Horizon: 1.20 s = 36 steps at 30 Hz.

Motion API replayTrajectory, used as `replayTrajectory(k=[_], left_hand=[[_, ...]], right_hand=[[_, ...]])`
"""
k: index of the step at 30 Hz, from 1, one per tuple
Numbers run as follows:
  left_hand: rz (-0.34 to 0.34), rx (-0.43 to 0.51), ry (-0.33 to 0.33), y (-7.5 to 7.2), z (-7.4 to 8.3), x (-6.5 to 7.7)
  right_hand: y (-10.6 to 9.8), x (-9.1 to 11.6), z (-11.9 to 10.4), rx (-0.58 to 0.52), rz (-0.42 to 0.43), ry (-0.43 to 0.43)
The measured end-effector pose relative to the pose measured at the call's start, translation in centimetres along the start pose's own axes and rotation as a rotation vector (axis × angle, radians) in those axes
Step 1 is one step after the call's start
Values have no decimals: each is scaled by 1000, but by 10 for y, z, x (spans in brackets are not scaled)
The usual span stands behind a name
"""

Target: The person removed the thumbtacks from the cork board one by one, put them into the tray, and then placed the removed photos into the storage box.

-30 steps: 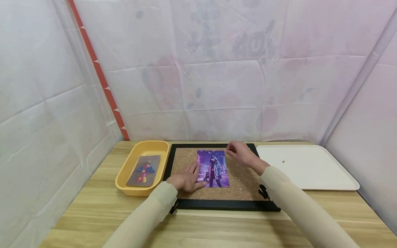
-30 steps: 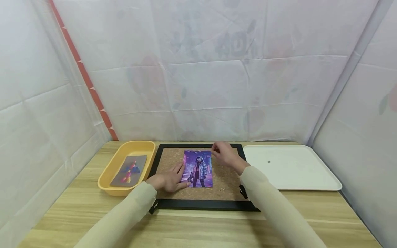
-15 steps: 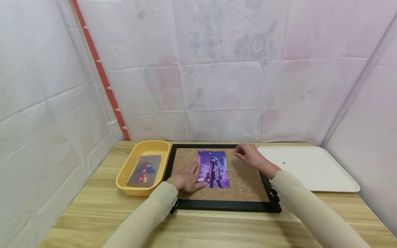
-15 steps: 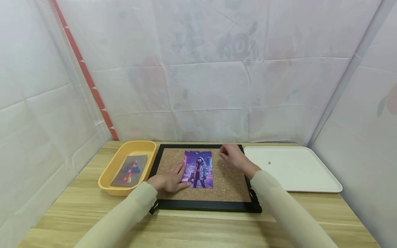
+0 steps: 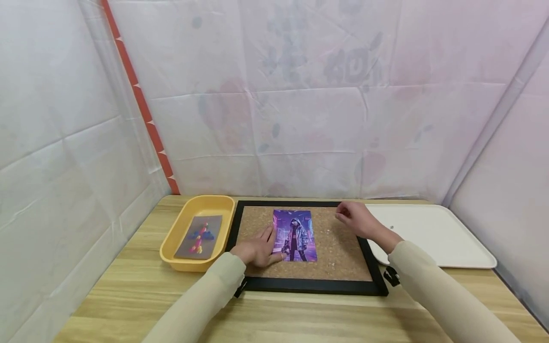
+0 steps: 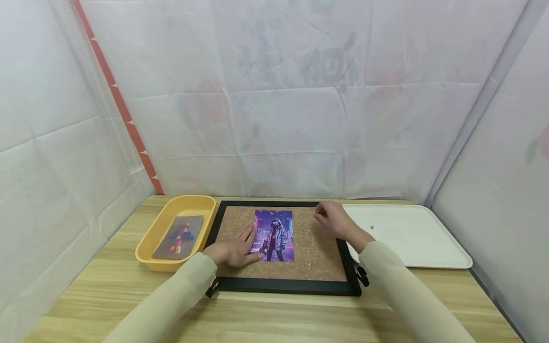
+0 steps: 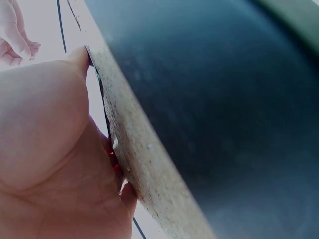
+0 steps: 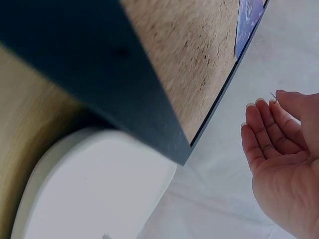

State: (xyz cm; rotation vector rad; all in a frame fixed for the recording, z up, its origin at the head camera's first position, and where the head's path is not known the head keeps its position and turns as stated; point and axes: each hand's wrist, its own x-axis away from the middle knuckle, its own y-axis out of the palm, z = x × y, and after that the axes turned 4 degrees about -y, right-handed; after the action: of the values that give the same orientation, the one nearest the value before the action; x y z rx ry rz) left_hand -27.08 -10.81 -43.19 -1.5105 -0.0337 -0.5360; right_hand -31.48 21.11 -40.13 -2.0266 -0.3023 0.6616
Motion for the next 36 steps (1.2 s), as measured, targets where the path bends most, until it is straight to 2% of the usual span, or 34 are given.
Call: replayTrajectory(k=[5, 11, 14, 21, 26, 36], left_hand=[[2, -15, 6, -4, 3, 8], [-3, 4, 4, -3, 3, 7], [-4, 18, 4, -4, 2, 4], [22, 16, 21, 14, -10, -21], [21, 5, 18, 18, -12, -27], [-10, 6, 6, 8, -6, -13]], right_hand=[[-5, 12, 9, -6, -2, 28], [-16, 20, 20, 2, 14, 47], [-22, 23, 24, 4, 24, 63], [-30, 27, 33, 40, 19, 91], [-31, 28, 38, 49, 20, 98], [-37, 34, 48, 67, 12, 107]])
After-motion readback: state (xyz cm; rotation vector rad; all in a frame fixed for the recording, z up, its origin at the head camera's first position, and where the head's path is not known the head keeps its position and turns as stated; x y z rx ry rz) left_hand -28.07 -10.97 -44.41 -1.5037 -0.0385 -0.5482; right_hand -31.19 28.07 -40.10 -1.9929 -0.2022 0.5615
